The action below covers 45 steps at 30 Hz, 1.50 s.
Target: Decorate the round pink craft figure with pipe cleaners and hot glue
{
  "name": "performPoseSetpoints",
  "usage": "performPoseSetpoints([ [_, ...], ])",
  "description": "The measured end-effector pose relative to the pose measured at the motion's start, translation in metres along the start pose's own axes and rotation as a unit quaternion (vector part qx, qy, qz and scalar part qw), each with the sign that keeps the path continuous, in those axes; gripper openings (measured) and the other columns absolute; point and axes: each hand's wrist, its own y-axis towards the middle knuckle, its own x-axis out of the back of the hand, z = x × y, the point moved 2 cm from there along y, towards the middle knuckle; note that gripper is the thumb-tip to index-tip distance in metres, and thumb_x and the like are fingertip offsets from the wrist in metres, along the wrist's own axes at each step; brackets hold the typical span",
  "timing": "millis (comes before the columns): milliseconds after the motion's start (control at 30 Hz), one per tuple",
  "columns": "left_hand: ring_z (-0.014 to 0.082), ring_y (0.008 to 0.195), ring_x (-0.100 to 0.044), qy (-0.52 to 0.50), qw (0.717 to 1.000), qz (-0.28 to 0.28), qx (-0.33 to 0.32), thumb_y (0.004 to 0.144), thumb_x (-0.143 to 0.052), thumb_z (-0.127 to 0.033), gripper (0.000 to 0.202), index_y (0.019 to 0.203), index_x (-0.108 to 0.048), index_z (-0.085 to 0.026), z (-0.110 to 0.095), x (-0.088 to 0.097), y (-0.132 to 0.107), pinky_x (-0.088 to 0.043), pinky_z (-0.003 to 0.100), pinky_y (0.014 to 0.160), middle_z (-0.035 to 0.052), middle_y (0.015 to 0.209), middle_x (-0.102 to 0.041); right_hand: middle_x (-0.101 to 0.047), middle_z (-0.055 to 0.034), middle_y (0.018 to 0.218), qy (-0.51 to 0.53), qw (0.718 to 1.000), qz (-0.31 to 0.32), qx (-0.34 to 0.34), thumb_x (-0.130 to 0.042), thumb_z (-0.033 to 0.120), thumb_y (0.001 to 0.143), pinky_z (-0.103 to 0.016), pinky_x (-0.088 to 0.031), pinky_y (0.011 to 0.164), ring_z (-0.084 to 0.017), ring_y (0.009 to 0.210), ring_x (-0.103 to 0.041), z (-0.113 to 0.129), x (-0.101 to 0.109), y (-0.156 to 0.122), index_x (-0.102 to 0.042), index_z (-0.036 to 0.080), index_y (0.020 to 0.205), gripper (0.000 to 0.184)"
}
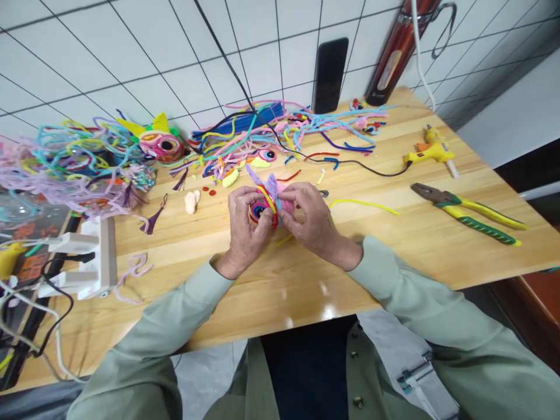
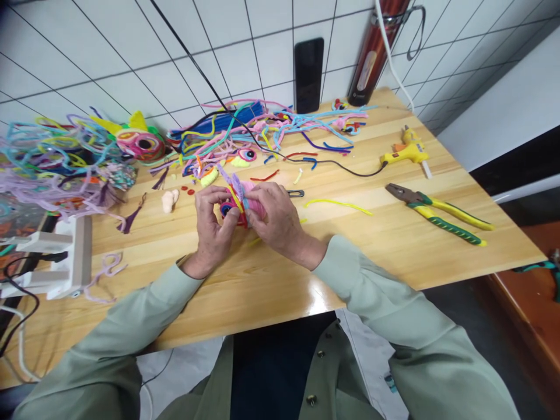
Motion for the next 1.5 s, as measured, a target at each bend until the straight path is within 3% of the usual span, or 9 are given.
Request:
performPoseSetpoints([
  [333, 0.0322, 0.130, -0.071, -0.027, 0.999, -0.012, 0.033, 0.117, -0.067, -0.065, 0.045, 0.143, -0.060, -0.029, 0.005, -0.003, -0.004, -0.061, 0.053, 0.114, 0.0118, 0.138, -0.068, -0.084, -0.0138, 0.135, 0.005, 0.999, 0.026, -0.039, -0.074, 0.029, 0.111, -0.061, -0.065, 0.115, -0.037, 0.131, -0.077, 0.000, 0.001, 0.000, -0.077, 0.030, 0.135, 0.024],
  [700, 0.0314, 0.127, -0.070, -0.044, 0.999, -0.011, 0.009, 0.119, -0.069, -0.051, 0.030, 0.140, -0.064, -0.030, 0.000, -0.001, -0.002, -0.059, 0.052, 0.115, 0.0097, 0.136, -0.071, -0.083, -0.0132, 0.134, 0.011, 1.000, 0.013, -0.017, -0.072, 0.030, 0.114, -0.059, -0.066, 0.112, -0.034, 0.129, -0.077, -0.001, 0.001, 0.000, -0.076, 0.029, 0.138, 0.024],
  [933, 0.0344, 0.125, -0.071, -0.023, 1.000, 0.005, 0.018, 0.117, -0.066, -0.057, 0.035, 0.139, -0.067, -0.030, 0.006, 0.000, -0.001, -0.061, 0.056, 0.112, 0.0117, 0.133, -0.073, -0.081, -0.0141, 0.136, -0.014, 0.999, 0.021, -0.025, -0.069, 0.036, 0.118, -0.058, -0.064, 0.115, -0.034, 0.131, -0.074, -0.003, -0.004, -0.002, -0.076, 0.028, 0.138, 0.023],
  [1200, 0.0384, 0.131, -0.070, -0.058, 0.998, -0.005, 0.023, 0.114, -0.076, -0.060, 0.037, 0.137, -0.075, -0.032, 0.014, 0.004, 0.000, -0.057, 0.061, 0.117, 0.0132, 0.134, -0.073, -0.079, -0.0156, 0.145, -0.044, 0.993, 0.078, -0.074, -0.071, 0.032, 0.117, -0.057, -0.060, 0.125, -0.034, 0.141, -0.070, -0.001, -0.010, 0.002, -0.076, 0.025, 0.141, 0.025],
  [1500, 0.0357, 0.128, -0.070, -0.073, 0.997, -0.008, 0.029, 0.118, -0.067, -0.068, 0.042, 0.136, -0.071, -0.030, 0.012, -0.006, 0.001, -0.059, 0.058, 0.117, 0.0132, 0.134, -0.073, -0.081, -0.0150, 0.138, -0.010, 0.998, 0.043, -0.047, -0.072, 0.039, 0.118, -0.061, -0.062, 0.120, -0.036, 0.134, -0.072, -0.008, -0.005, 0.000, -0.078, 0.027, 0.139, 0.025],
])
